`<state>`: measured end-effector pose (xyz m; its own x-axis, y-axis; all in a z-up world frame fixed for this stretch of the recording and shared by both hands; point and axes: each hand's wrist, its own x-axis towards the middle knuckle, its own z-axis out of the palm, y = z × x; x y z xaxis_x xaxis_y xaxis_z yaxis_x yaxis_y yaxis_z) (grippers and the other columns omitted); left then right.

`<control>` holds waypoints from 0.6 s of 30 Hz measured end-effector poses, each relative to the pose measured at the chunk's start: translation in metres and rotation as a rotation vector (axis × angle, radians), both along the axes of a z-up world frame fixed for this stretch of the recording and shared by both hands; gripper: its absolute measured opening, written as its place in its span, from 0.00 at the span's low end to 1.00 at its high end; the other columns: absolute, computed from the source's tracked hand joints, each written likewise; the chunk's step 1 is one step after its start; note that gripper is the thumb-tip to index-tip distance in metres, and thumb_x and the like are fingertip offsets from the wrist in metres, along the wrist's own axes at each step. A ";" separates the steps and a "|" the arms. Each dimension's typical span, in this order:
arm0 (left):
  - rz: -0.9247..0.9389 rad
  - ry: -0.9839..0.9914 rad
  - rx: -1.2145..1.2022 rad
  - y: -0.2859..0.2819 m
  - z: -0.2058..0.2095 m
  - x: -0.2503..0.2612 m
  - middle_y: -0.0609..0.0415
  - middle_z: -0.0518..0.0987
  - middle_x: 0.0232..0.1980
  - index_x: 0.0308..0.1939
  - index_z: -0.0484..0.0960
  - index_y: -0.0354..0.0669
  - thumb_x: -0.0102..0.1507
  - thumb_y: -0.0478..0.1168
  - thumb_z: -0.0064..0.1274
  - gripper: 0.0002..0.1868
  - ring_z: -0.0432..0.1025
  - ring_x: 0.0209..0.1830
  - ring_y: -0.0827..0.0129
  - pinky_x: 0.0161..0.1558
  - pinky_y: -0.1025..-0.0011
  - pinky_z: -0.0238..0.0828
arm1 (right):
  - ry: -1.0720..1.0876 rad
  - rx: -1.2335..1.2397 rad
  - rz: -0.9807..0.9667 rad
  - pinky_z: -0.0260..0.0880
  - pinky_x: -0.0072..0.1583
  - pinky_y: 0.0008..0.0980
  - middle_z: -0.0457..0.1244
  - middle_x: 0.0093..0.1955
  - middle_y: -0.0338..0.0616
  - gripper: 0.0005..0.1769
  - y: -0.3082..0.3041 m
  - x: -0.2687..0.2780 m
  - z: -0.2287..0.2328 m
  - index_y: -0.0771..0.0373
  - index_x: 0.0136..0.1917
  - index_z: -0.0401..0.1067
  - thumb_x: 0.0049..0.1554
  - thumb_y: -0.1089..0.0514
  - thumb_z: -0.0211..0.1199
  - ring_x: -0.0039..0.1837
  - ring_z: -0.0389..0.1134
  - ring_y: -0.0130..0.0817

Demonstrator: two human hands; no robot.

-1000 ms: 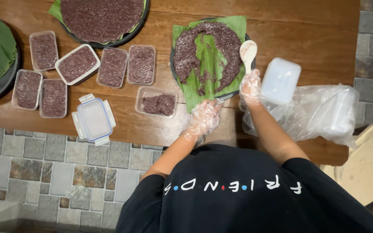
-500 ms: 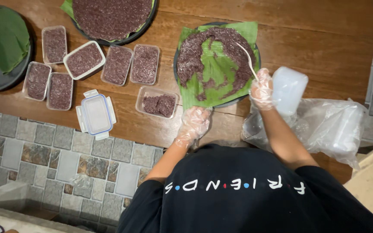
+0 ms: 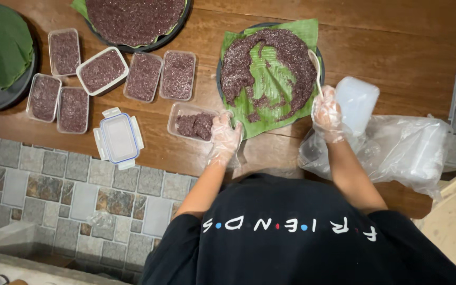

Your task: The person scoops cooked purple rice from a large tray into several small plastic containers using a spoon, wearing plastic gloves.

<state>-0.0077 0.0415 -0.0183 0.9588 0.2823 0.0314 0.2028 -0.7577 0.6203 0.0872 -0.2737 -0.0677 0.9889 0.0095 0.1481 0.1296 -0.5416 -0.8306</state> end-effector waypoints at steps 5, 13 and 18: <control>0.194 0.403 -0.443 0.014 -0.002 0.010 0.41 0.83 0.46 0.60 0.70 0.43 0.58 0.50 0.58 0.30 0.79 0.48 0.47 0.55 0.58 0.73 | -0.173 -0.617 0.102 0.63 0.40 0.33 0.57 0.36 0.37 0.10 0.025 -0.048 -0.003 0.60 0.48 0.67 0.70 0.57 0.48 0.38 0.59 0.30; -0.141 0.346 -0.180 0.026 -0.155 0.019 0.36 0.82 0.49 0.45 0.84 0.40 0.64 0.62 0.51 0.27 0.75 0.53 0.43 0.59 0.55 0.70 | -0.012 -0.376 0.160 0.59 0.33 0.40 0.59 0.31 0.41 0.09 0.102 -0.095 0.022 0.64 0.49 0.72 0.67 0.61 0.52 0.31 0.62 0.37; -0.142 0.386 -0.175 0.027 -0.143 0.022 0.34 0.81 0.48 0.43 0.86 0.39 0.69 0.59 0.47 0.26 0.74 0.52 0.40 0.56 0.52 0.69 | -0.417 -0.912 0.355 0.63 0.35 0.38 0.60 0.30 0.38 0.09 0.085 -0.099 -0.008 0.63 0.49 0.72 0.65 0.63 0.50 0.32 0.63 0.36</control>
